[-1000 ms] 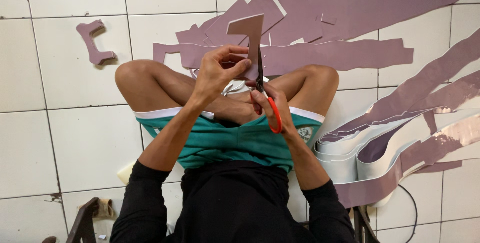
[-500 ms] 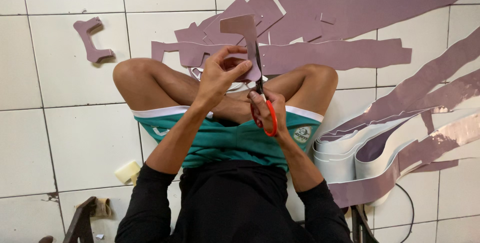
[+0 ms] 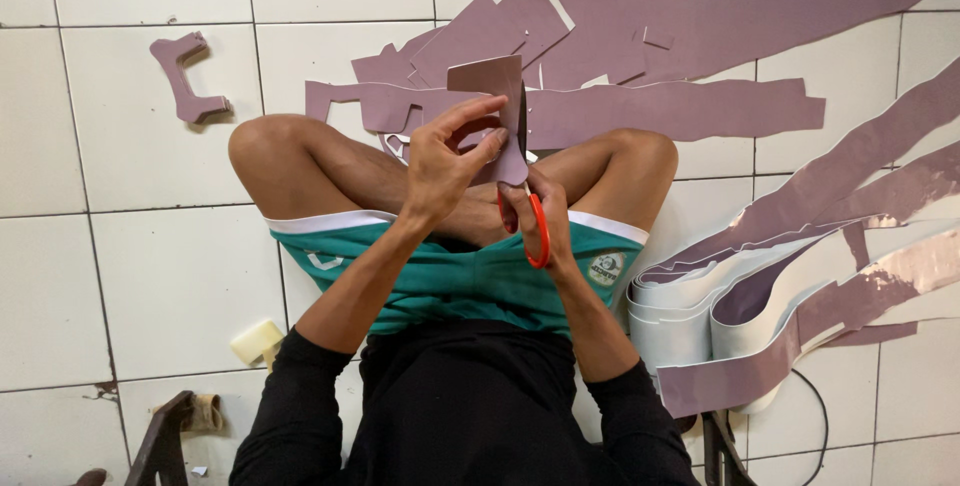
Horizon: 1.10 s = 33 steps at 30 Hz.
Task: The person sits on the tiled floor and cuts pieces of mauve foam sheet with red-handled scissors, trimming curved edges from small cut pieces one at a time and setting trimmed pieces aside among larger foam sheets and white foam strips.
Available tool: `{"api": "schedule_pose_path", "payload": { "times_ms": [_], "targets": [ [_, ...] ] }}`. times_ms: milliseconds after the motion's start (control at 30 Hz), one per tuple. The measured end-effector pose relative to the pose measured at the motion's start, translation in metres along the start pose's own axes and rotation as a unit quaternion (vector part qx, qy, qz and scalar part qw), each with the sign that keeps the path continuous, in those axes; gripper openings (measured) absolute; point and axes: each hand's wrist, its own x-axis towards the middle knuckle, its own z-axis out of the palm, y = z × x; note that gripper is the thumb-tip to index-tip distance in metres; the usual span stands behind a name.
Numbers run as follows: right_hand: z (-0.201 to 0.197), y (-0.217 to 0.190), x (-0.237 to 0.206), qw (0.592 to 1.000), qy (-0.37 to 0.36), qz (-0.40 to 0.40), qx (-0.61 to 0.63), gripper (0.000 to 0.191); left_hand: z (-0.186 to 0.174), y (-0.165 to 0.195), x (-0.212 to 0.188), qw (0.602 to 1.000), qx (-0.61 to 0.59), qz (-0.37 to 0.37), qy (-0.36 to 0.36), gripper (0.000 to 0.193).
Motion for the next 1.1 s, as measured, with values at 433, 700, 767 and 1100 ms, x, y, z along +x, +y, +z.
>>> {"api": "schedule_pose_path", "payload": {
  "times_ms": [433, 700, 767, 1100],
  "targets": [
    [-0.004, 0.001, -0.01, 0.996, 0.003, 0.09, 0.016, 0.024, -0.012, 0.013, 0.016, 0.998, -0.048, -0.026, -0.01, 0.046],
    [-0.01, 0.007, -0.001, 0.998, -0.052, 0.013, -0.022, 0.038, -0.012, 0.022, 0.011, 0.999, 0.049, -0.016, -0.014, 0.027],
    [-0.013, 0.004, 0.004, 0.993, -0.077, -0.078, -0.042, 0.04, -0.01, 0.022, 0.005, 0.999, 0.039, -0.029, -0.015, 0.026],
    [0.0, -0.011, 0.002, 0.994, -0.012, 0.082, 0.067, 0.032, -0.001, 0.012, 0.0, 0.998, -0.034, -0.047, 0.014, 0.024]
  ]
}}
